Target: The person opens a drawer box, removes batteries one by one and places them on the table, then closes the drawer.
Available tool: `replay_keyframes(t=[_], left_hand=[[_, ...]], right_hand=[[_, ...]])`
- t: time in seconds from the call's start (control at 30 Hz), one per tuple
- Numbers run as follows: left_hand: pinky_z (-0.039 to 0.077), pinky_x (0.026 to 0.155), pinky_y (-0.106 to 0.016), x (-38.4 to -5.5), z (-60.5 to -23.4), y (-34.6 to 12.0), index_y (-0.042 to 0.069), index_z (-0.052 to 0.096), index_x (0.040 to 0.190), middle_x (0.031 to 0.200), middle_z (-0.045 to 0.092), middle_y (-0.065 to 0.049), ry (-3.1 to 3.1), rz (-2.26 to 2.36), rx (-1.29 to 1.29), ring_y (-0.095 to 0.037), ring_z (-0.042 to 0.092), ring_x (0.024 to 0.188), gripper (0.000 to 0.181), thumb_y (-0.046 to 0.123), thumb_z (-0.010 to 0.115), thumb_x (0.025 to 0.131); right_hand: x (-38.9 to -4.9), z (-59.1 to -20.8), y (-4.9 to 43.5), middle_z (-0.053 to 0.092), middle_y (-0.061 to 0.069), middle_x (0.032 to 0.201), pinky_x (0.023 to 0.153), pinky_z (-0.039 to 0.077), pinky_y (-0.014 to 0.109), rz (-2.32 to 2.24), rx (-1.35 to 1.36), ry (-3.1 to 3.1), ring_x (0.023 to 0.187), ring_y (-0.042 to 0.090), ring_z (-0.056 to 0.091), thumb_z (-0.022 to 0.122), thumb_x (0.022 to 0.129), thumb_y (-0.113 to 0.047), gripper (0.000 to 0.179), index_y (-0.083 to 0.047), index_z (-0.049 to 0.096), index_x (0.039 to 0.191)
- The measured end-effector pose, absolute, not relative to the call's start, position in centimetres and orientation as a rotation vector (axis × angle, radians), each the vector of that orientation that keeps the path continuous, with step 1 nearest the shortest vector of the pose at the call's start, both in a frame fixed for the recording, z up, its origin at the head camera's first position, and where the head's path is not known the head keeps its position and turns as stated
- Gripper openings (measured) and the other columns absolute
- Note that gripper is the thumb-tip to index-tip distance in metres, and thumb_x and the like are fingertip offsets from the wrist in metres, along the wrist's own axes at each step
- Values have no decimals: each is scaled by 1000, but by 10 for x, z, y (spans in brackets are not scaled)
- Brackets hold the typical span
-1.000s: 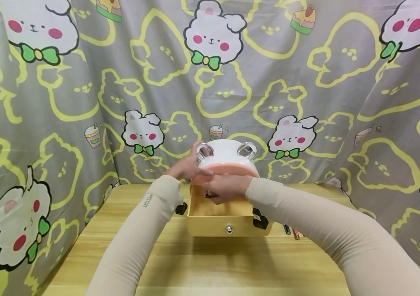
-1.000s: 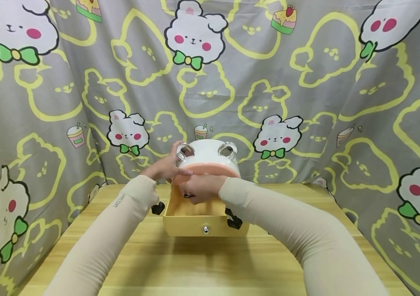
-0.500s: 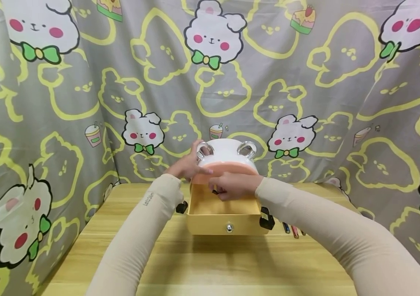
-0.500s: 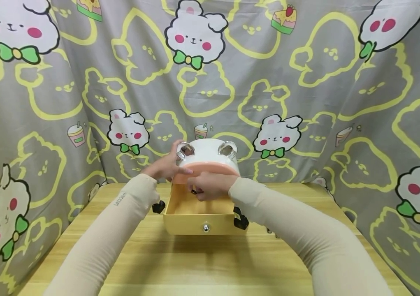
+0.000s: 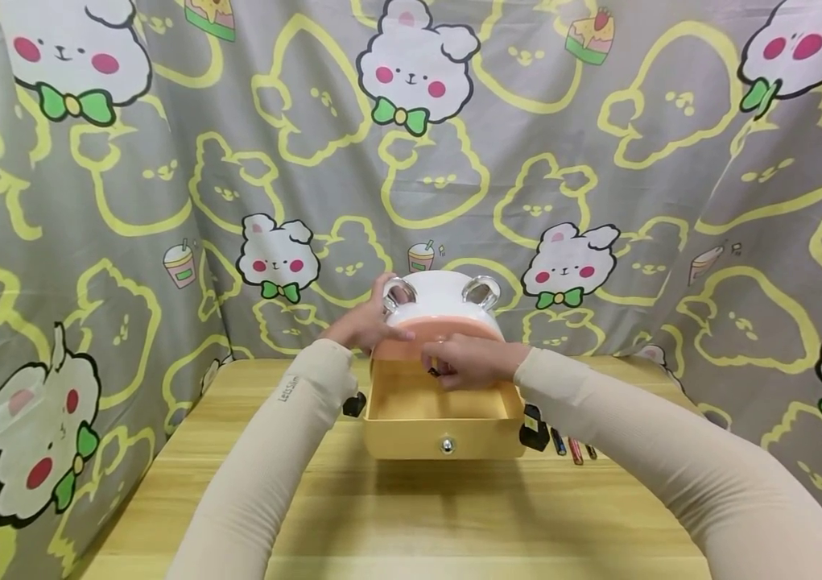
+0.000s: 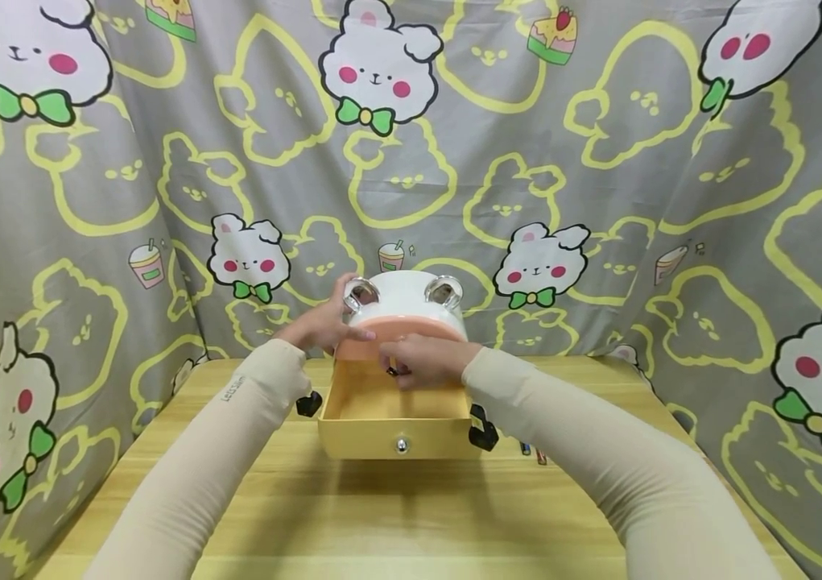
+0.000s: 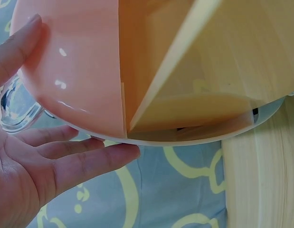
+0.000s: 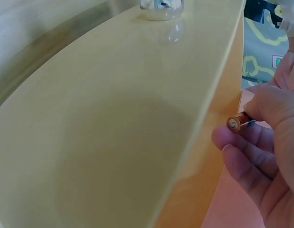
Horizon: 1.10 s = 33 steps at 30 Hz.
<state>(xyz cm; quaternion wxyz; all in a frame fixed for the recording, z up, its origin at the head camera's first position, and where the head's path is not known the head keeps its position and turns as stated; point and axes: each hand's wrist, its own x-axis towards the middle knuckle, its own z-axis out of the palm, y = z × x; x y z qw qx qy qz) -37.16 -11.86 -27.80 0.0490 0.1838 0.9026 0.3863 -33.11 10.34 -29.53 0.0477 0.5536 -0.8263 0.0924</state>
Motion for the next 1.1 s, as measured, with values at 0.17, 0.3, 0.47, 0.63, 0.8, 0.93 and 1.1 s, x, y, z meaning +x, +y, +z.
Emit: replay_keyframes(t=[0.17,0.3,0.47,0.63,0.8,0.93,1.1], left_hand=[[51,69,-37,-372,-279,-119,36,-4,149,129,42,-28,2715,1215,529,-35,58,88,115,22,84,76],[51,67,-36,-372,-279,-119,35,-4,149,129,42,-28,2711,1226,524,-35,57,88,115,21,84,77],[52,61,-39,-370,-279,-120,38,-4,149,130,40,-30,2689,1246,495,-36,58,86,115,20,84,77],[52,61,-37,-370,-278,-119,37,-4,149,131,39,-30,2684,1257,496,-36,58,88,114,19,84,77],[53,71,-40,-370,-278,-120,34,-3,149,133,38,-30,2706,1249,521,-37,56,95,113,20,83,78],[52,78,-41,-370,-278,-119,34,-3,150,134,39,-29,2720,1238,535,-36,56,98,113,20,83,78],[54,69,-39,-371,-279,-119,35,-5,150,132,40,-31,2710,1240,548,-37,59,92,116,20,84,77]], right_hand=[[-331,-296,108,53,-7,69,61,45,20,299,1679,-2511,61,3,50,64,80,-1,19,-8,57,97],[-331,-298,113,54,-5,70,60,46,21,315,1681,-2499,62,4,50,64,80,0,20,-7,57,96],[-332,-299,117,52,-7,68,58,45,20,342,1691,-2495,60,3,48,63,79,2,20,-9,55,94],[-333,-298,122,53,-7,69,57,46,20,368,1689,-2505,61,2,49,63,78,4,20,-8,55,93],[-333,-295,127,54,-4,73,58,46,21,386,1675,-2532,63,3,49,62,78,6,21,-6,56,94],[-332,-294,132,55,1,79,59,45,21,399,1666,-2565,64,5,48,62,81,6,20,-5,55,96],[-331,-294,140,54,3,78,60,46,22,420,1655,-2582,66,8,49,62,80,8,21,-5,54,95]])
